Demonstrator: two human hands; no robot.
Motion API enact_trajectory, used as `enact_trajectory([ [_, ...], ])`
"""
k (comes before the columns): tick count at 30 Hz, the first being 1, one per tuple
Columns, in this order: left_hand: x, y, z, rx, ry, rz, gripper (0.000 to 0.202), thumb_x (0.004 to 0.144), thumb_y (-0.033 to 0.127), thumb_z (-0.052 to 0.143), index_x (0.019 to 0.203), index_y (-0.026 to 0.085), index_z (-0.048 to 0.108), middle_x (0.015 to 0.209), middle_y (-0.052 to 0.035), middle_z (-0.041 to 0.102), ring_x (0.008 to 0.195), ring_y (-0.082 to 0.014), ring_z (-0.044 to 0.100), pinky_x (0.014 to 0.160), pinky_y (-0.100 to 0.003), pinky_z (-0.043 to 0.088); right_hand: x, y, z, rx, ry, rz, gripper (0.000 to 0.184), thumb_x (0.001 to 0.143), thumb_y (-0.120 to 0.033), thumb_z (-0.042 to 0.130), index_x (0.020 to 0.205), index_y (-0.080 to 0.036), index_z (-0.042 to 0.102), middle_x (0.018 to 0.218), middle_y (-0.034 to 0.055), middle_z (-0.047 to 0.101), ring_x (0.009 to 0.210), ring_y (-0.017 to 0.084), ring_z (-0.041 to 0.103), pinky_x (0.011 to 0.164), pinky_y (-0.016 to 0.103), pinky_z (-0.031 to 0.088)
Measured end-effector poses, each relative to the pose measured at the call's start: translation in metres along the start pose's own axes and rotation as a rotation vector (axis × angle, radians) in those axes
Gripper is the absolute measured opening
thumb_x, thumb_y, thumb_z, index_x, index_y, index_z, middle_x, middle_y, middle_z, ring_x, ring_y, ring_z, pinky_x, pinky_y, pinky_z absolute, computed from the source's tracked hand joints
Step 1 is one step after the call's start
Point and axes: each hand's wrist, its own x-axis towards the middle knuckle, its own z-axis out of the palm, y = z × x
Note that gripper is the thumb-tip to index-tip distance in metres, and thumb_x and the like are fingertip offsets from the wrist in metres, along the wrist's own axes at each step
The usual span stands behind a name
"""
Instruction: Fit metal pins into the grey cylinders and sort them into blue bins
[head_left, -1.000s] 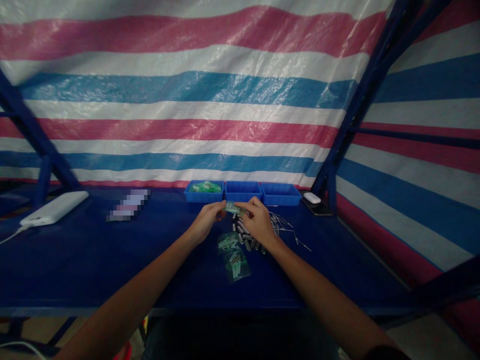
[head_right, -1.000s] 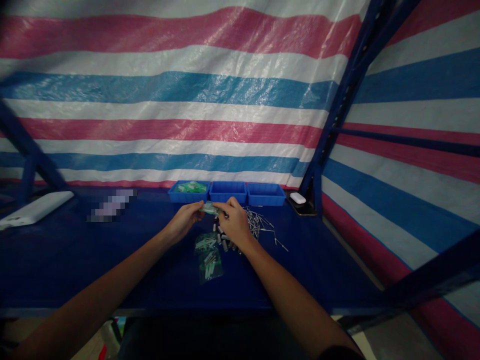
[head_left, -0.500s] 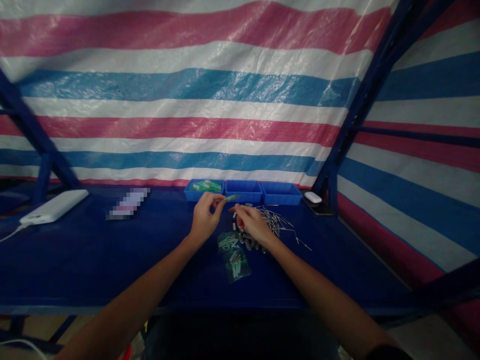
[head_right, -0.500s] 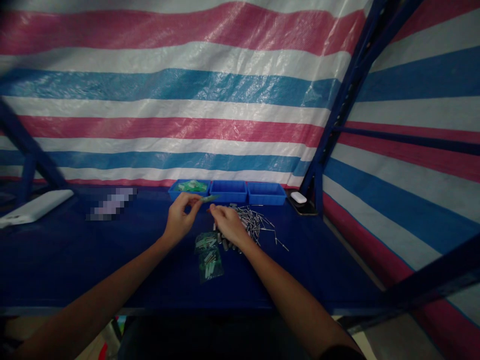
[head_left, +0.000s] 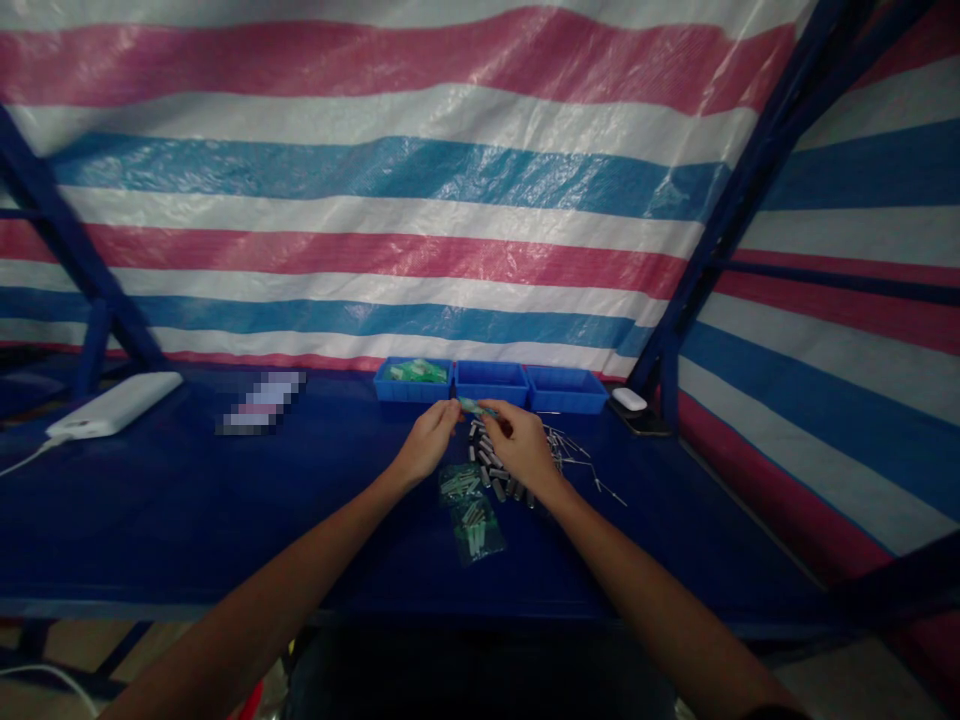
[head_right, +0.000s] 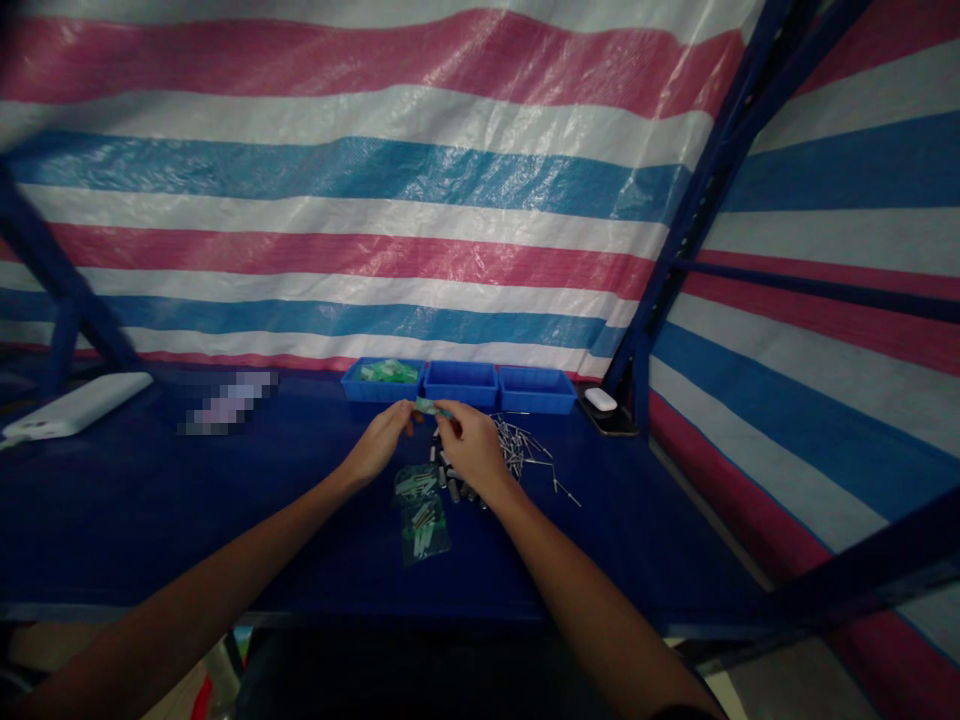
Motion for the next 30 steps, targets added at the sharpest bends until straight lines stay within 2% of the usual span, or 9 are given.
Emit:
enact_trajectory([
  [3, 0.003, -0.004, 0.0, -0.155, -0.041, -0.132, 0.051, 0.085, 0.053, 0.027, 0.066, 0.015, 0.054, 0.056, 0.0003, 0.047, 0.055, -0.0122, 0.044, 0.055, -0.025, 0.035, -0.002, 0.0, 0.002, -0.089, -0.048, -0.087, 0.035, 0.075, -0.011, 0.044, 0.103, -0.02, 0.063, 0.085, 0.0035, 0.062, 0.07, 0.015, 0.054, 0.066, 0.026, 0.042],
  [7, 0.004, 0.0, -0.005, -0.046, 0.013, -0.054, 0.031, 0.079, 0.044, 0.046, 0.07, 0.015, 0.054, 0.055, 0.003, 0.045, 0.05, -0.0103, 0.042, 0.05, -0.022, 0.031, -0.003, 0.004, 0.003, -0.157, -0.076, -0.095, 0.046, 0.071, -0.002, 0.04, 0.106, -0.021, 0.062, 0.086, 0.0044, 0.054, 0.076, 0.015, 0.053, 0.072, 0.027, 0.043],
  [10, 0.004, 0.009, -0.022, 0.211, 0.233, 0.101, 0.025, 0.08, 0.038, 0.047, 0.075, 0.015, 0.058, 0.06, 0.0013, 0.051, 0.055, -0.0113, 0.047, 0.055, -0.022, 0.036, -0.002, 0.01, 0.004, -0.196, -0.047, -0.051, 0.031, 0.075, -0.01, 0.046, 0.096, -0.021, 0.067, 0.09, 0.0054, 0.05, 0.083, 0.017, 0.052, 0.079, 0.03, 0.043],
  [14, 0.019, 0.013, -0.06, 0.432, 0.66, 0.255, 0.024, 0.082, 0.034, 0.046, 0.087, 0.015, 0.06, 0.075, -0.003, 0.058, 0.066, -0.0129, 0.052, 0.065, -0.024, 0.041, -0.003, 0.014, 0.006, -0.211, -0.058, -0.025, 0.02, 0.079, -0.02, 0.051, 0.09, -0.021, 0.068, 0.09, 0.0052, 0.048, 0.085, 0.017, 0.051, 0.082, 0.033, 0.042],
  [17, 0.04, 0.002, -0.085, 0.554, 0.802, 0.255, 0.028, 0.085, 0.032, 0.041, 0.098, 0.016, 0.06, 0.088, -0.0065, 0.06, 0.071, -0.0137, 0.054, 0.069, -0.025, 0.042, -0.004, 0.013, 0.008, -0.201, -0.078, -0.028, 0.019, 0.08, -0.021, 0.051, 0.09, -0.02, 0.067, 0.091, 0.0052, 0.047, 0.086, 0.016, 0.052, 0.082, 0.032, 0.042],
  [19, 0.053, -0.012, -0.091, 0.669, 0.722, 0.217, 0.03, 0.086, 0.029, 0.038, 0.106, 0.019, 0.058, 0.103, -0.0076, 0.06, 0.078, -0.0153, 0.055, 0.075, -0.028, 0.042, -0.005, 0.011, 0.009, -0.19, -0.086, -0.032, 0.018, 0.079, -0.022, 0.052, 0.09, -0.02, 0.067, 0.091, 0.0048, 0.048, 0.086, 0.016, 0.052, 0.082, 0.032, 0.041],
  [23, 0.059, -0.045, -0.08, 0.927, 0.314, 0.04, 0.031, 0.082, 0.026, 0.042, 0.106, 0.021, 0.061, 0.11, -0.0096, 0.06, 0.098, -0.0271, 0.05, 0.082, -0.041, 0.038, -0.005, 0.01, 0.009, -0.179, -0.1, -0.04, 0.016, 0.079, -0.02, 0.054, 0.089, -0.02, 0.066, 0.089, 0.0044, 0.048, 0.085, 0.016, 0.052, 0.083, 0.031, 0.041],
  [26, 0.052, -0.06, -0.067, 0.929, 0.289, -0.046, 0.033, 0.086, 0.029, 0.035, 0.107, 0.024, 0.06, 0.112, -0.0081, 0.06, 0.107, -0.0303, 0.044, 0.084, -0.049, 0.033, -0.005, 0.011, 0.008, -0.168, -0.108, -0.023, 0.016, 0.079, -0.02, 0.053, 0.089, -0.019, 0.066, 0.089, 0.0043, 0.049, 0.084, 0.015, 0.052, 0.081, 0.03, 0.042],
  [30, 0.044, -0.063, -0.064, 0.889, 0.329, -0.013, 0.037, 0.089, 0.035, 0.029, 0.111, 0.023, 0.057, 0.123, -0.0092, 0.053, 0.115, -0.0282, 0.038, 0.088, -0.048, 0.031, -0.004, 0.015, 0.008, -0.166, -0.099, -0.018, 0.016, 0.079, -0.02, 0.053, 0.089, -0.019, 0.066, 0.089, 0.0043, 0.049, 0.084, 0.015, 0.052, 0.081, 0.03, 0.042],
])
